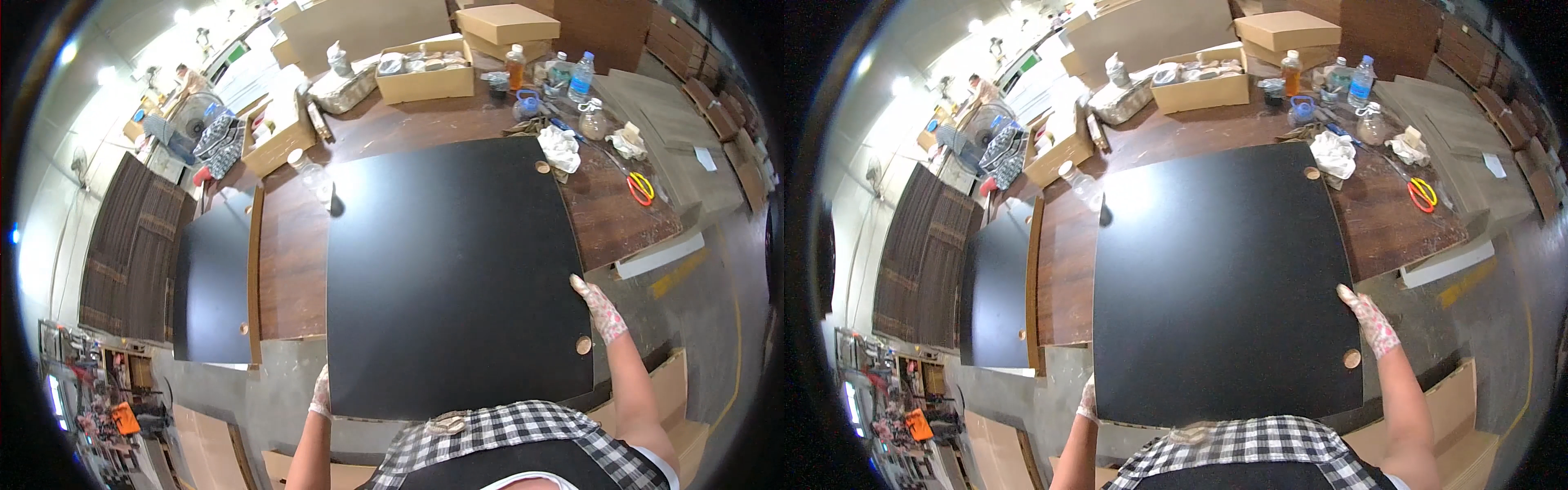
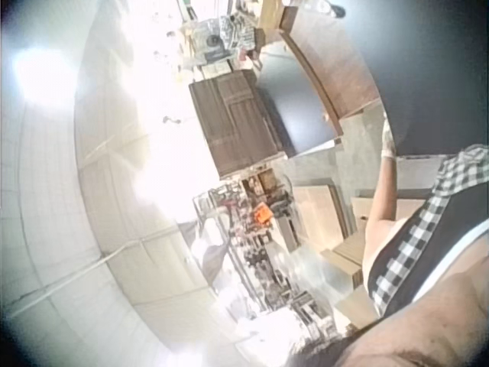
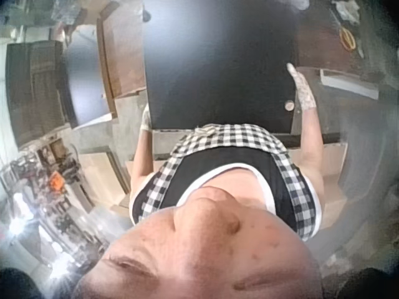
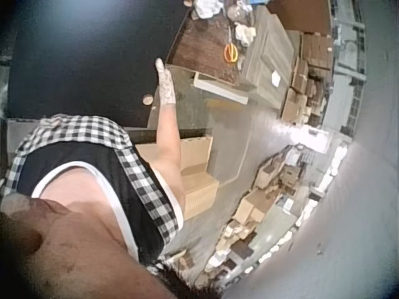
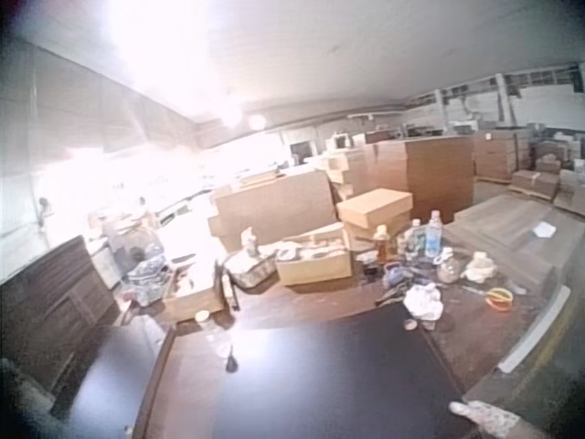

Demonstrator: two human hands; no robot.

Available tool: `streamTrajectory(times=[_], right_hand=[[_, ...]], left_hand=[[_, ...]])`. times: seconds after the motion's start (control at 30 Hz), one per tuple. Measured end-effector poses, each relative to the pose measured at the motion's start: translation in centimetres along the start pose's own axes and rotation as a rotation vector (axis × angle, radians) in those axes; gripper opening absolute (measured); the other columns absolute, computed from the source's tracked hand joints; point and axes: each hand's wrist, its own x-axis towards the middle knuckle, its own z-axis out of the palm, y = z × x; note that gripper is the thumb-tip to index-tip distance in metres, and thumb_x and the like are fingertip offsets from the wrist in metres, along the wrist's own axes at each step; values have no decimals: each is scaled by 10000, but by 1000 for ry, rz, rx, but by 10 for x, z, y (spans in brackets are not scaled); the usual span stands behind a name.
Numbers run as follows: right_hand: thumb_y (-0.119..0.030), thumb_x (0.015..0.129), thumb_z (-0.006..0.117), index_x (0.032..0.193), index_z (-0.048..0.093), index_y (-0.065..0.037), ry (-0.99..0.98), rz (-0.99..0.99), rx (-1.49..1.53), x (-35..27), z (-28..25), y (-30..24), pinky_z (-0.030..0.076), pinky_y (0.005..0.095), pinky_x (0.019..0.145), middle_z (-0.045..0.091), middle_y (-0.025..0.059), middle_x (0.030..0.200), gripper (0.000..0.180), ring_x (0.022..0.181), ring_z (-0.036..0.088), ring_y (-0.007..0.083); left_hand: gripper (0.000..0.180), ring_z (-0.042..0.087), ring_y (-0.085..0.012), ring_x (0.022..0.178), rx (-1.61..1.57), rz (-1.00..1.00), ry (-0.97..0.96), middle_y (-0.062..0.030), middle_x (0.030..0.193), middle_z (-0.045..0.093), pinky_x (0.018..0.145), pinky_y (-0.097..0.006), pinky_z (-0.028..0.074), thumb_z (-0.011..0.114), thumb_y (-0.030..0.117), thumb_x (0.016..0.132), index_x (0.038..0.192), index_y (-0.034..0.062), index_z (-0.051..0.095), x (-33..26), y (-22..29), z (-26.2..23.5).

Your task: The person wipes down a black furniture panel with a cloth, applies a cleaning liquid from a bottle, and then uses a small tool to apply putty to holes in the wood panel.

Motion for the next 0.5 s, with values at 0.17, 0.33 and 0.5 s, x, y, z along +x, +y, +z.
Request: streamTrajectory(times=[0.17,0.33,0.5], right_hand=[[-506,878,560,1075,629,-4,-25,-102,228,-36,-8,37,407,293,948,631,43,1055,543,1047,544,133],[-487,875,584,759,575,-107,-66,-130,156,-17,-27,71,390,256,798,515,-39,798,398,811,478,98],[-467,820,654,965,636,-63,67,-99,109,-2,-27,77,365,326,906,603,-10,922,430,943,509,112]], left_hand=[[308,608,-206,1005,455,218,-106,-115,1171,584,856,-330,520,430,162,964,1232,23,493,4,-8,3],[251,622,-200,928,165,66,140,-86,1061,626,767,-313,523,465,168,946,1128,25,560,11,-10,-11],[229,590,-280,743,1770,731,469,-124,852,621,656,-335,494,498,212,935,1000,20,606,53,76,-30]])
